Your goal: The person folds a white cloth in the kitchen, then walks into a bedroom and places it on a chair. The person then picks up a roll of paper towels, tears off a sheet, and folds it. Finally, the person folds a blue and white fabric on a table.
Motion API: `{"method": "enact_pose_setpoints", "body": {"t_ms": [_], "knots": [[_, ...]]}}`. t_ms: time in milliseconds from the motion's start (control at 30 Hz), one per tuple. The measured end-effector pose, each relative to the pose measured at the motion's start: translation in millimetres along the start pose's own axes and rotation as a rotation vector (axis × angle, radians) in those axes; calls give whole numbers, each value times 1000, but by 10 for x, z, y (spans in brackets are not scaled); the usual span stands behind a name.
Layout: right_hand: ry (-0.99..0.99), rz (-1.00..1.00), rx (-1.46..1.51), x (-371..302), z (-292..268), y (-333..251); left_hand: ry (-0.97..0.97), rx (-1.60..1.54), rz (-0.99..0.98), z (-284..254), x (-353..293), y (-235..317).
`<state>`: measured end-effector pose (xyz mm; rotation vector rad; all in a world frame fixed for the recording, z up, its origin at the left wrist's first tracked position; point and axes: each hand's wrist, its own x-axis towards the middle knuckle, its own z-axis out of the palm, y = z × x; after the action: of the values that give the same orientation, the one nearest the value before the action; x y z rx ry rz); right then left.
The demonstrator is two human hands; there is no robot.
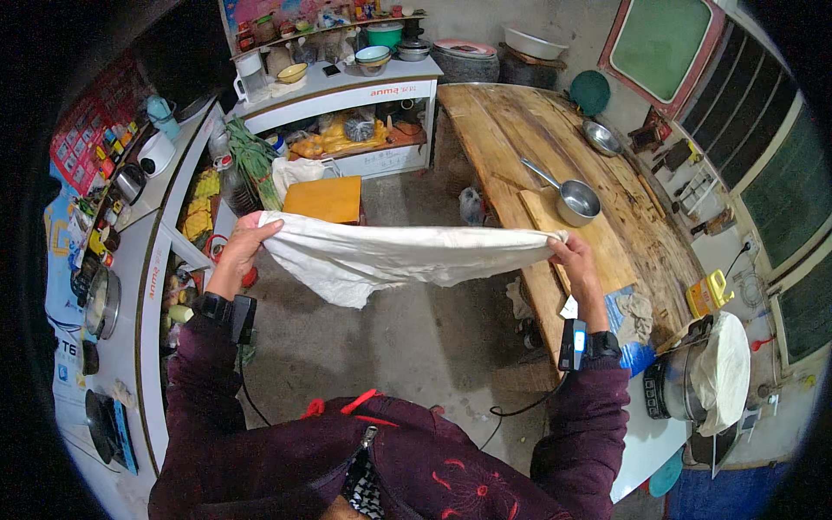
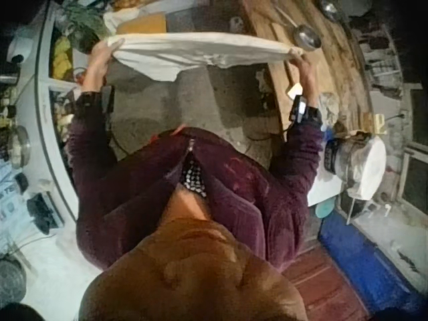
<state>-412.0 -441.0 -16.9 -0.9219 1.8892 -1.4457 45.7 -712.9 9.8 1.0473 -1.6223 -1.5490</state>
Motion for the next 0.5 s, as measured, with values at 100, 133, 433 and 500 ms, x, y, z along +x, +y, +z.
{"method": "enact_pose_setpoints", "body": {"t_ms": [100, 133, 433, 500], "knots": [[6, -228, 287, 19, 33, -174, 96, -21, 61, -172, 82, -58], [-2, -123, 139, 12, 101, -174, 142, 216, 59, -177, 84, -100], [1, -123, -265, 96, 127, -99, 22, 22, 68, -303, 22, -64], [6, -68, -519, 147, 121, -141, -54, 164, 73, -324, 5, -27]]}}
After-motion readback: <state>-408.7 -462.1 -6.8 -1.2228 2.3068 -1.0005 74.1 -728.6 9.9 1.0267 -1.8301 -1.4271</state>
